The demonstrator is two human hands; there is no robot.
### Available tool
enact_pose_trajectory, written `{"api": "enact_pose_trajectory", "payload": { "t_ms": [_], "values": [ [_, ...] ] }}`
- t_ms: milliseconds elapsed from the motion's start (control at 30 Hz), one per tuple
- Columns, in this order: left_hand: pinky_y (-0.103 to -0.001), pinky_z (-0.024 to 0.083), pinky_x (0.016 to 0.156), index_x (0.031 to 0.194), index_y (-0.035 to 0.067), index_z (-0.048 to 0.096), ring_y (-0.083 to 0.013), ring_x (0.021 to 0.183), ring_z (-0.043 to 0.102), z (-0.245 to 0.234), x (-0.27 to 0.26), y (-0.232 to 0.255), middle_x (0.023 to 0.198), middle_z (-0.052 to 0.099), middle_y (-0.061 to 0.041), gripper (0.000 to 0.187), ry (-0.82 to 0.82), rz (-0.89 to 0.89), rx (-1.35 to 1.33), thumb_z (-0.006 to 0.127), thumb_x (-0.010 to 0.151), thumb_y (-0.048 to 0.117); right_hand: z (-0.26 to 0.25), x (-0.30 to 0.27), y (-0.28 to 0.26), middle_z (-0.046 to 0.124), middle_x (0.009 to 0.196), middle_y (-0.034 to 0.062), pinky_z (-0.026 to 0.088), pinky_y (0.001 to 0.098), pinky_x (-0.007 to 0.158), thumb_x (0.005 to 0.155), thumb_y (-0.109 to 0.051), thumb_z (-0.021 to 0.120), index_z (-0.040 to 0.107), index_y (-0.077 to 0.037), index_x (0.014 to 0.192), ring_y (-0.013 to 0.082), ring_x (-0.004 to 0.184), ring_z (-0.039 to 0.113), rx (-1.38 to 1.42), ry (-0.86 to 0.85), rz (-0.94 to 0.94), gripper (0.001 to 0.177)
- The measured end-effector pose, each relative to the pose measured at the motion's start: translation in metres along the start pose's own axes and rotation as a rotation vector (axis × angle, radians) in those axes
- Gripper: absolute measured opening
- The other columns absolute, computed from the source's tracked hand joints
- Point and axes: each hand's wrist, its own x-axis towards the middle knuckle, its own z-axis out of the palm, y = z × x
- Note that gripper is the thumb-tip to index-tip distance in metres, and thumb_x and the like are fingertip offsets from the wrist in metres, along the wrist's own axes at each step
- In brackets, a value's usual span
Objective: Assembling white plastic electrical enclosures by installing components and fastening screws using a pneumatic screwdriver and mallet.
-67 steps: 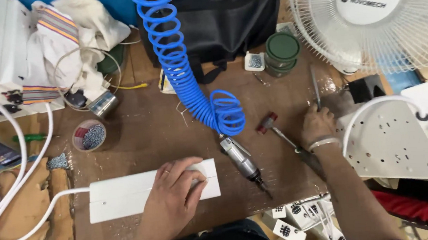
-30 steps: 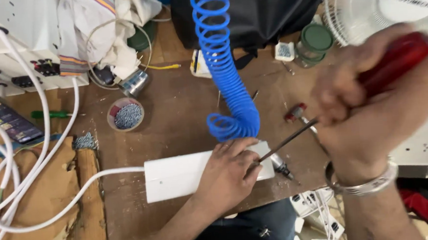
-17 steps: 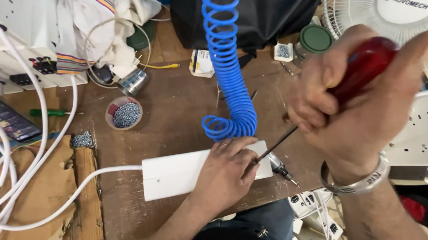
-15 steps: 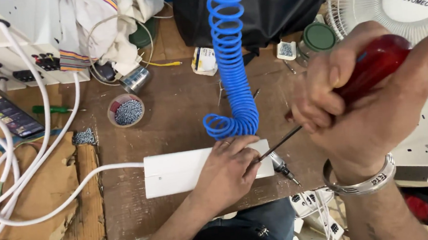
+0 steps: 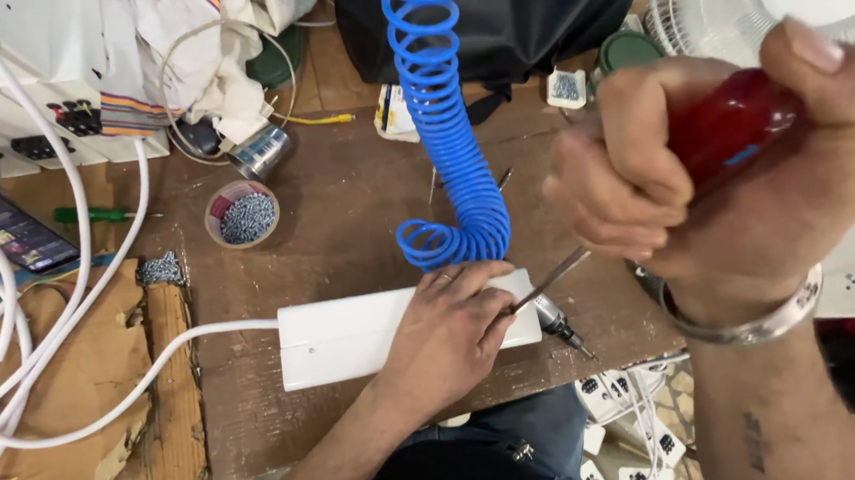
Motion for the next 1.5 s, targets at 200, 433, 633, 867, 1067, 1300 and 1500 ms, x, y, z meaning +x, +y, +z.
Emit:
{"api": "enact_pose_trajectory", "payload": {
  "t_ms": [200, 433, 633, 867, 1067, 1300, 1500],
  "values": [
    [-0.043, 0.043, 0.102, 0.097, 0.008, 0.073, -0.0262, 0.119, 0.061, 0.000, -0.001, 0.000, 0.130, 0.065, -0.005, 0.012, 0.009, 0.021, 0.009, 0.070, 0.090, 0.017, 0.019, 0.006, 0.007, 0.046, 0.060, 0.0130, 0.037, 0.0370, 0.049, 0.107, -0.053, 0.030, 0.049, -0.002, 0.077, 0.0244, 0.053, 0.044, -0.072, -0.130, -0.106, 0.062],
    [-0.043, 0.043, 0.102, 0.098, 0.008, 0.072, -0.0257, 0.119, 0.061, 0.003, 0.000, 0.000, 0.131, 0.065, -0.005, 0.012, 0.017, 0.040, 0.046, 0.069, 0.092, 0.019, 0.016, -0.006, 0.005, 0.041, 0.063, 0.0128, 0.035, 0.0419, 0.053, 0.111, -0.045, 0.030, 0.045, 0.001, 0.081, 0.0253, 0.053, 0.041, 0.046, 0.038, -0.217, 0.056],
    [-0.044, 0.043, 0.101, 0.097, 0.007, 0.070, -0.0266, 0.118, 0.061, 0.005, -0.002, 0.000, 0.130, 0.065, -0.005, 0.013, 0.007, 0.036, 0.067, 0.071, 0.091, 0.019, 0.026, -0.002, 0.002, 0.034, 0.060, 0.0080, 0.031, 0.0376, 0.054, 0.113, -0.049, 0.035, 0.038, -0.006, 0.081, 0.0184, 0.053, 0.033, -0.250, -0.033, -0.263, 0.054],
    [-0.043, 0.043, 0.102, 0.097, 0.007, 0.069, -0.0274, 0.120, 0.061, 0.003, -0.001, -0.002, 0.131, 0.065, -0.006, 0.015, 0.028, 0.038, 0.062, 0.073, 0.088, 0.019, 0.032, 0.001, 0.014, 0.040, 0.071, 0.0129, 0.034, 0.0387, 0.060, 0.117, -0.042, 0.021, 0.042, 0.002, 0.096, 0.0224, 0.061, 0.038, -0.149, 0.268, -0.317, 0.053],
    [-0.044, 0.042, 0.104, 0.099, 0.007, 0.071, -0.0275, 0.122, 0.060, -0.009, 0.004, -0.001, 0.133, 0.064, -0.007, 0.016, -0.049, 0.025, -0.037, 0.071, 0.084, 0.013, 0.017, 0.000, 0.000, 0.037, 0.052, 0.0113, 0.032, 0.0400, 0.048, 0.114, -0.051, 0.022, 0.043, 0.003, 0.074, 0.0225, 0.045, 0.035, 0.053, 0.126, -0.277, 0.070],
    [-0.044, 0.043, 0.105, 0.097, 0.007, 0.072, -0.0266, 0.122, 0.060, -0.009, 0.004, -0.001, 0.132, 0.064, -0.005, 0.012, -0.048, 0.014, -0.043, 0.069, 0.086, 0.012, 0.019, 0.011, 0.019, 0.035, 0.062, 0.0098, 0.034, 0.0347, 0.041, 0.109, -0.059, 0.031, 0.038, -0.004, 0.084, 0.0203, 0.046, 0.033, -0.280, 0.252, -0.426, 0.061],
    [-0.044, 0.044, 0.102, 0.094, 0.006, 0.070, -0.0260, 0.119, 0.061, -0.005, 0.006, -0.001, 0.131, 0.064, -0.004, 0.010, -0.042, 0.015, -0.005, 0.069, 0.090, 0.015, 0.003, -0.030, 0.014, 0.042, 0.065, 0.0049, 0.040, 0.0358, 0.050, 0.112, -0.058, 0.042, 0.042, -0.011, 0.095, 0.0181, 0.054, 0.038, -0.704, 0.136, -0.605, 0.050]
  ]
}}
